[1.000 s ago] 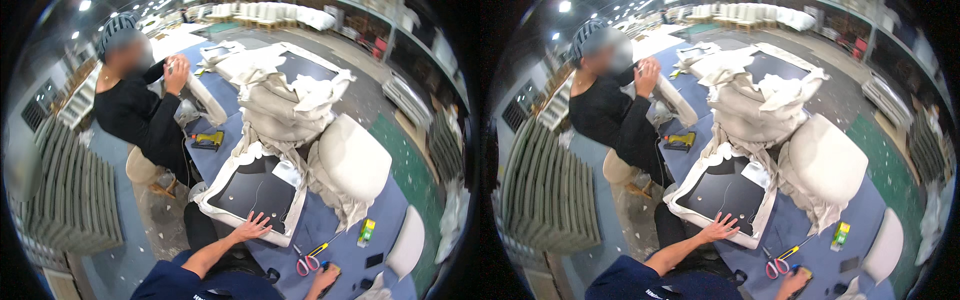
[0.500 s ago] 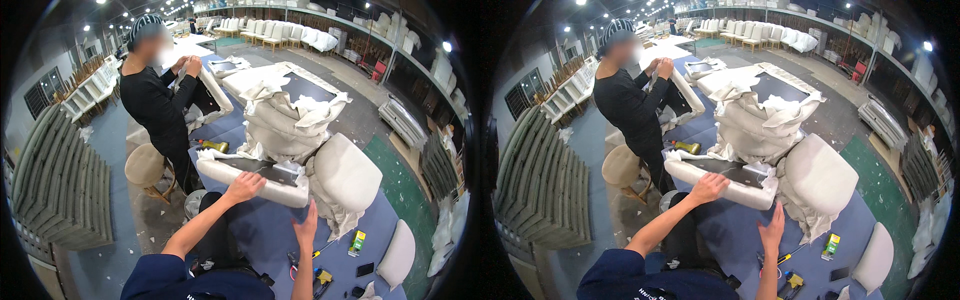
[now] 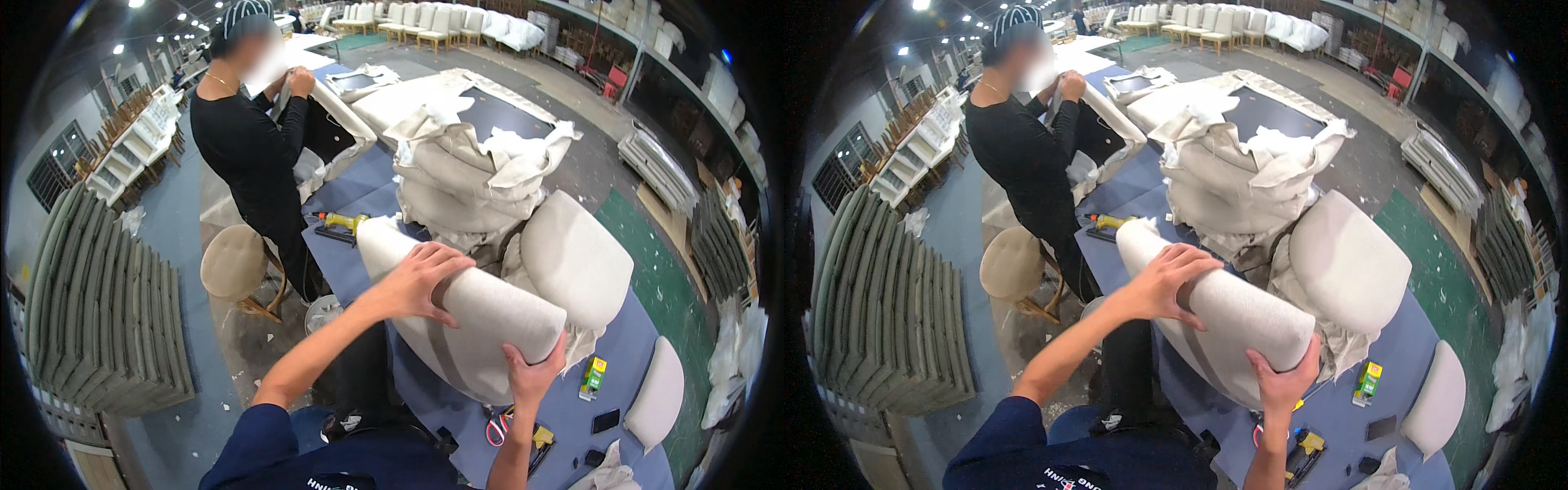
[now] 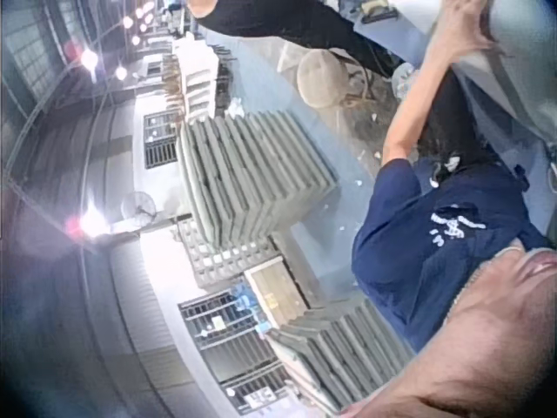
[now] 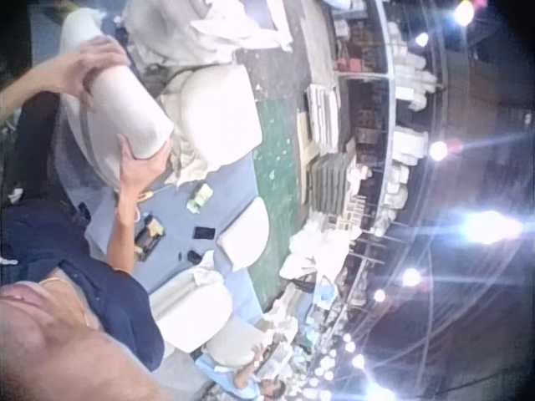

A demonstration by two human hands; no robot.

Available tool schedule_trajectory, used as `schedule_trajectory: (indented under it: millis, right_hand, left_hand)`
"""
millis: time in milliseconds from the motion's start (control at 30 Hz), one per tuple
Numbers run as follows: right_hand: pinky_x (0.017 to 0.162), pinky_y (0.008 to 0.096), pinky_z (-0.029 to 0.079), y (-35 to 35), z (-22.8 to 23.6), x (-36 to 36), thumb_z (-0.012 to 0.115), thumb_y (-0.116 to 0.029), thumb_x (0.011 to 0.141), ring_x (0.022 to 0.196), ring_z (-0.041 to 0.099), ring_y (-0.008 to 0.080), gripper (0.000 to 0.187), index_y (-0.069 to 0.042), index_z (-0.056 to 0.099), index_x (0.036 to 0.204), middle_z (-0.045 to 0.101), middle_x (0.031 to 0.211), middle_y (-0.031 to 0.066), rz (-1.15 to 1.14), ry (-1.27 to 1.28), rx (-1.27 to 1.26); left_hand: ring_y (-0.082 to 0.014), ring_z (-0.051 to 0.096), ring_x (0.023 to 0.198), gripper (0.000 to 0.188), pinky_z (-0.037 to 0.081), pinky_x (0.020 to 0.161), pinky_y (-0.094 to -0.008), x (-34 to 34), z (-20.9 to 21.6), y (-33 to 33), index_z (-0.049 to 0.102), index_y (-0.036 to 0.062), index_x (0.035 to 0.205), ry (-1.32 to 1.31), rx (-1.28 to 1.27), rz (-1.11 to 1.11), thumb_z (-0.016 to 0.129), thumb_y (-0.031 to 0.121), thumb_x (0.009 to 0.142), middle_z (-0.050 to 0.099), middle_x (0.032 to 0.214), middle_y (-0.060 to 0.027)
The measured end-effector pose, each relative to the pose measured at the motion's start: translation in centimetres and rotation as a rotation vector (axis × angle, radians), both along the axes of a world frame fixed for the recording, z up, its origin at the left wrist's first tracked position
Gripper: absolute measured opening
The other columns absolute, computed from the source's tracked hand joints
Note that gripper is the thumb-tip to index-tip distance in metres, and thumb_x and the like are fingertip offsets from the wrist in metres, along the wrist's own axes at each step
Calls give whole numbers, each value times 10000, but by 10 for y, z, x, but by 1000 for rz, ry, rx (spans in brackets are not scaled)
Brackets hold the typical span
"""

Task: The person is upholstering a chair component by hand. They use a staple gun to secure fabric to a foam-covered frame, trim excess material with scissors, and adjust the fabric fit. The person also uses a screwdriver to manipulate the fabric edges and a needle to pull threads.

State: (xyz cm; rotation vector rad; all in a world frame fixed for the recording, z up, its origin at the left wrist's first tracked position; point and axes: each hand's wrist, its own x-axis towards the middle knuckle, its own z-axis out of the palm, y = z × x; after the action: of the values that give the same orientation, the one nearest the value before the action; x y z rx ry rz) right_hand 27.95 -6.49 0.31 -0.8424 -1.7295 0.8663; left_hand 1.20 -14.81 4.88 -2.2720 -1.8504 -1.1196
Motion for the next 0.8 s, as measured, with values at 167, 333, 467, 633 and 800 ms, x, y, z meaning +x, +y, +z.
schedule_trajectory:
  millis: [167, 333, 467, 633, 800]
  right_hand:
    - [827, 352, 532, -15, 19, -27, 947, -186, 600, 895, 687, 251, 769, 11, 562, 1236, 702, 989, 141, -3, -64, -17]
    - [846, 357, 538, -30, 16, -14, 914, -140, 611, 927, 690, 234, 793, 27, 530, 1285, 711, 1016, 153, 138, -157, -131]
    - [868, 371, 527, -48, -27, 14, 882, -127, 620, 946, 671, 251, 813, 28, 504, 1323, 690, 1042, 157, 199, -199, -194]
    - [871, 380, 544, -93, -49, -4, 891, -168, 636, 955, 701, 312, 855, 46, 484, 1356, 686, 1085, 202, 270, -140, -95]
    - [966, 399, 518, -110, -61, -9, 799, -312, 804, 1108, 676, 347, 679, 20, 550, 1341, 678, 1181, 229, 533, -237, 179]
  left_hand:
    - [-329, 566, 1147, 767, 389, 1041, -468, 21, -8, 17, 622, 92, 1205, -11, 119, 188, 718, 689, 734, 634, 1159, -110]
    - [-298, 622, 849, 488, 451, 824, -416, 17, 6, 29, 666, 75, 945, -236, -7, 33, 629, 558, 885, 659, 862, -74]
    - [-299, 625, 835, 388, 470, 828, -400, -14, -21, 29, 692, 54, 876, -385, 111, 93, 562, 411, 951, 670, 860, -88]
    - [-308, 630, 969, 442, 466, 901, -396, -115, -101, 44, 706, 2, 862, -605, 42, 298, 512, 373, 1003, 677, 1004, -157]
    - [-347, 577, 1192, 1123, 458, 1022, -433, -131, -68, 32, 317, -26, 1477, -731, -560, 692, 783, 643, 707, 535, 1331, -294]
